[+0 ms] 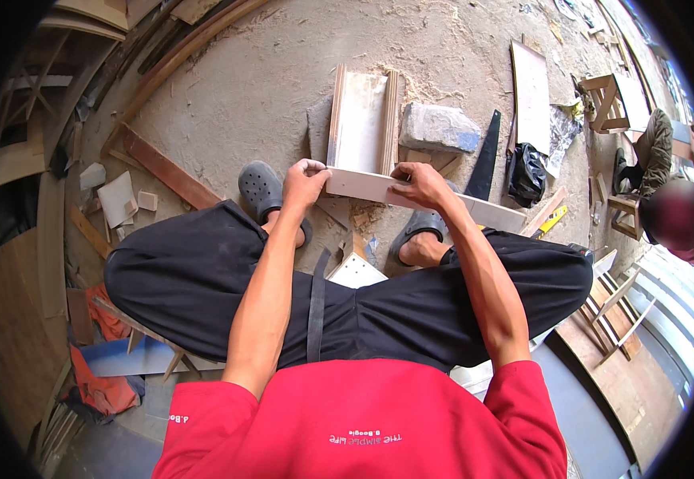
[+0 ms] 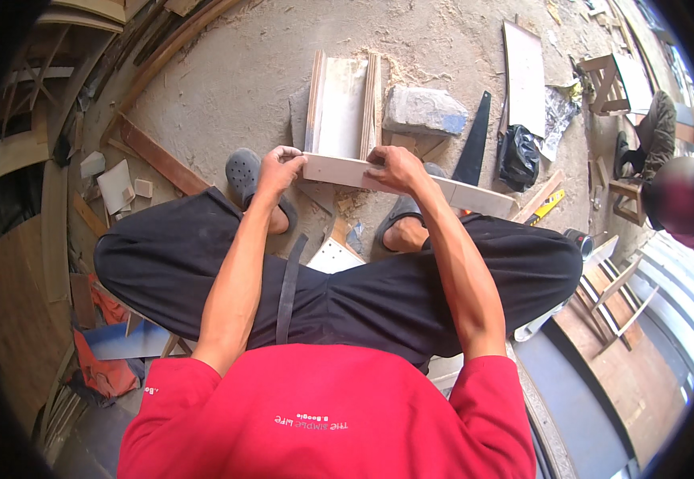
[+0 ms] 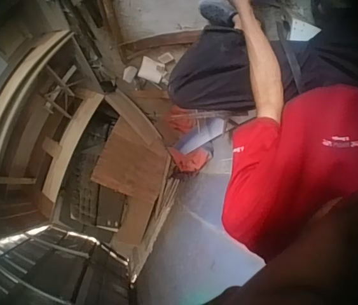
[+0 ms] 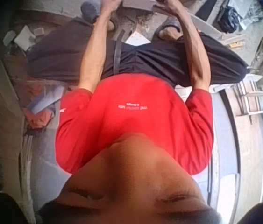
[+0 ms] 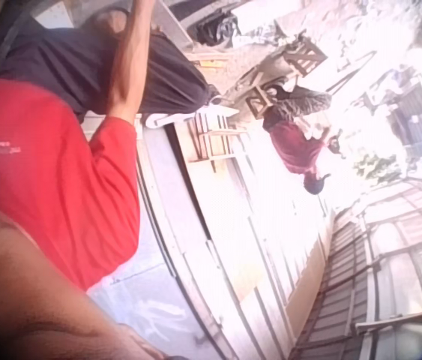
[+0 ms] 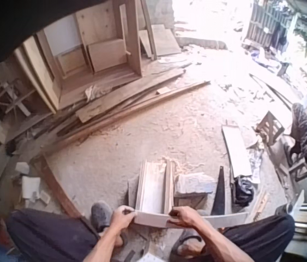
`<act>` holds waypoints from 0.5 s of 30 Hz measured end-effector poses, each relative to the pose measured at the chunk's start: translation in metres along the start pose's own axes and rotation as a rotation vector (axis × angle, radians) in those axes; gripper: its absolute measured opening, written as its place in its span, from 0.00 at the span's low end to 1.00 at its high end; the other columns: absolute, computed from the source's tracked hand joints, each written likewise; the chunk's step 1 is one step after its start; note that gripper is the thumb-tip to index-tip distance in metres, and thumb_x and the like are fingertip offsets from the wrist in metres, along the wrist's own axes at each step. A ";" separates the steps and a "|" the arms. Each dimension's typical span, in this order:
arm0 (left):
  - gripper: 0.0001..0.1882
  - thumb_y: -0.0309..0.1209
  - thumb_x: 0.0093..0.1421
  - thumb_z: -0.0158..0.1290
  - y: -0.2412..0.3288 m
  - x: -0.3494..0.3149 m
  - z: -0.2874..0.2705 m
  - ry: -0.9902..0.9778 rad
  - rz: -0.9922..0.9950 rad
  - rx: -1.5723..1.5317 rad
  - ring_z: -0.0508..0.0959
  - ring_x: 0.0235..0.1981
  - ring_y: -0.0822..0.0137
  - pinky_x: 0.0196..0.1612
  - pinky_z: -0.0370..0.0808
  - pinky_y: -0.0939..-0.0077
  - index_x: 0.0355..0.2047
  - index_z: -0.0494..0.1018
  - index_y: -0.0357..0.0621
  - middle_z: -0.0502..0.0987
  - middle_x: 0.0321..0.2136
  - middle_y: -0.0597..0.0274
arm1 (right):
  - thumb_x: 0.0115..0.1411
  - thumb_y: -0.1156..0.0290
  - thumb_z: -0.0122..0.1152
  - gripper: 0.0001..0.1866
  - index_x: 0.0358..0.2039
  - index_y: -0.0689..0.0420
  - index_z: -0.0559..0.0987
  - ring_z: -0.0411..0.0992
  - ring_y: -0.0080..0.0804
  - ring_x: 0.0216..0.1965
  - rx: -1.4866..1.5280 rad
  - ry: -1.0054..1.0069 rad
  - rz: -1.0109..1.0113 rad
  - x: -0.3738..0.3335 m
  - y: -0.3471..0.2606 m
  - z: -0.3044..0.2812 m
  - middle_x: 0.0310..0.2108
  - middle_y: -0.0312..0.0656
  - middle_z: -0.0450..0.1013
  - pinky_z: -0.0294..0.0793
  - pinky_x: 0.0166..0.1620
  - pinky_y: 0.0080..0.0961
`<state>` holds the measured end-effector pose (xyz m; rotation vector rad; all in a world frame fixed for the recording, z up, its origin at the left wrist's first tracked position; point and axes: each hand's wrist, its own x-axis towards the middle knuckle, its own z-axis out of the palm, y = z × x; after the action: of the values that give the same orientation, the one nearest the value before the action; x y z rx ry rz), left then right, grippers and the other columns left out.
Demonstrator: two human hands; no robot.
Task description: The person sits on the floor and assembles small wooden frame pieces by hand, aligning and fitting them together. The person then uses a hand saw to cut a wooden strip to size.
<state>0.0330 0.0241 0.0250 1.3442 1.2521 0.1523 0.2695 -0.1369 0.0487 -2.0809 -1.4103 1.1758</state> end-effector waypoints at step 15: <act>0.16 0.32 0.56 0.59 0.044 -0.016 -0.030 -0.205 -0.277 -0.504 0.77 0.37 0.70 0.46 0.76 0.74 0.43 0.74 0.38 0.77 0.34 0.64 | 0.47 0.72 0.64 0.09 0.25 0.51 0.71 0.68 0.31 0.30 -0.597 0.450 -0.581 -0.032 -0.043 0.019 0.28 0.34 0.67 0.68 0.34 0.28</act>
<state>0.0284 0.0454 0.0764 0.7267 1.1173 0.1212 0.2244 -0.1496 0.0806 -1.8670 -2.0721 0.0468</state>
